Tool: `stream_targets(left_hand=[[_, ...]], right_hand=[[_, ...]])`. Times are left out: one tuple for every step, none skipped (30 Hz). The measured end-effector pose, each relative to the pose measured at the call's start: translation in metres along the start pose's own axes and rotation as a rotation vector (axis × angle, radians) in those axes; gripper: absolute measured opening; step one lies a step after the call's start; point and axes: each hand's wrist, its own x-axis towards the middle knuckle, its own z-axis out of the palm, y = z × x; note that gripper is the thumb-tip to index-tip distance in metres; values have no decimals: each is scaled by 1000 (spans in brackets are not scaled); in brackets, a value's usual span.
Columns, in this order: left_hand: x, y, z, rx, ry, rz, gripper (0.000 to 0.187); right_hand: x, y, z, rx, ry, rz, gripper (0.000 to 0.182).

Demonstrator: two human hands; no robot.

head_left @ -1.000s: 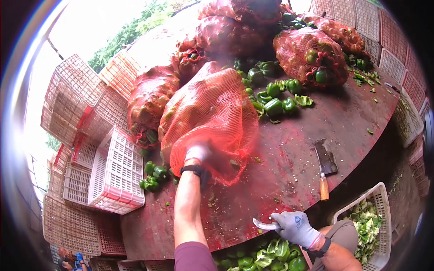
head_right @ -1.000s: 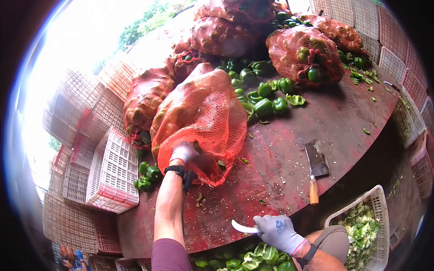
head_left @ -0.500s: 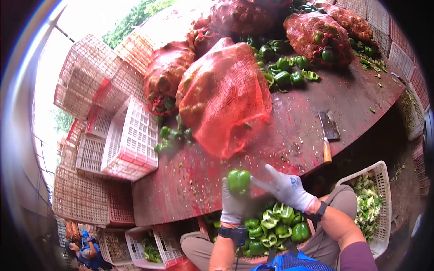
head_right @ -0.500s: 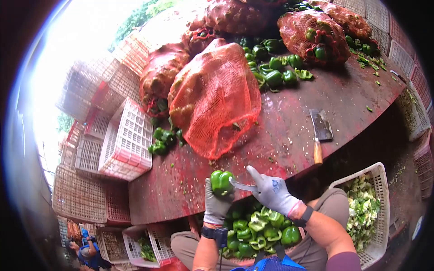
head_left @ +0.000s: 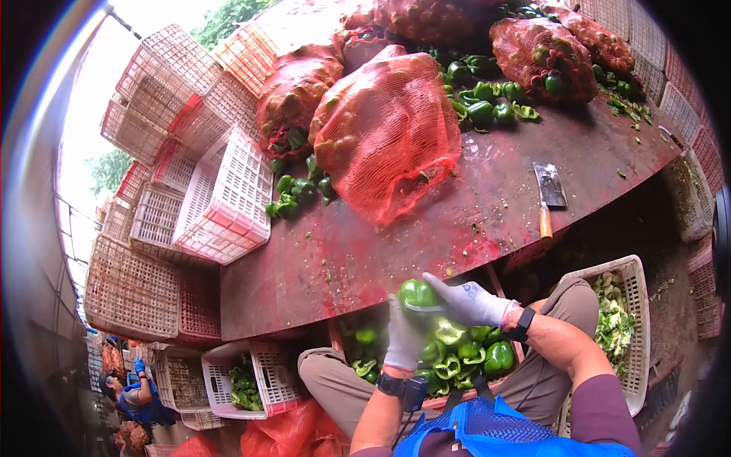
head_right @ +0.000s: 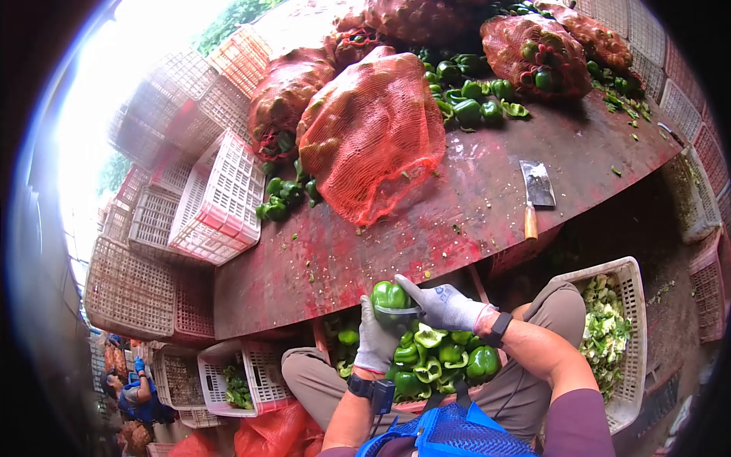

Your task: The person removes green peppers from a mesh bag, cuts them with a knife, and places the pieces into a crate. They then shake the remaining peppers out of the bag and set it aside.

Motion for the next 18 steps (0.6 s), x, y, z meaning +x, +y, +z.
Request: stream_targets(left_hand=[[-2, -1, -5, 17, 11, -10, 64], [-4, -3, -10, 33, 21, -21, 64], [-6, -4, -15, 48, 30, -31, 64], [-7, -6, -20, 126, 31, -6, 63], [-7, -8, -24, 125, 26, 2, 62], [-6, -11, -27, 122, 22, 9, 62], [-5, -15, -32, 120, 18, 17, 62], [-7, -17, -35, 386, 26, 120, 61], [-7, -18, -37, 348, 37, 102, 61], [-8, -20, -38, 307, 48, 83, 61], [-10, -20, -35, 266, 59, 63, 60], [-11, -21, -37, 303, 69, 69, 60], [-11, -21, -40, 342, 78, 75, 60], [-13, -20, -39, 380, 87, 82, 60], [-14, -19, -37, 299, 86, 71, 60], [-15, -18, -34, 217, 86, 60, 60], [-17, -18, -31, 135, 88, 48, 60], [-17, -18, -31, 108, 101, 42, 60]], right_hand=[[-3, -1, 6, 19, -4, -29, 88], [-3, -13, -5, 17, -62, -12, 91], [-5, -13, -3, 14, -73, -17, 91], [-7, -13, -1, 11, -82, -21, 92], [-8, -14, -1, 9, -92, -25, 93], [-9, -16, 0, -4, -128, 8, 93], [-9, -19, -1, -18, -164, 39, 94], [-9, -21, -1, -31, -198, 71, 94], [-9, -20, 1, -24, -185, 52, 95], [-10, -18, 5, -18, -173, 34, 95], [-12, -17, 7, -11, -163, 17, 96], [-14, -18, 9, -6, -155, 13, 95], [-15, -18, 11, -1, -145, 8, 95], [-15, -18, 12, 4, -135, 3, 94], [-15, -19, 13, 4, -118, 1, 93], [-15, -18, 14, 4, -102, 0, 93], [-14, -18, 17, 6, -87, 0, 92], [-14, -17, 23, -4, -64, 4, 91]])
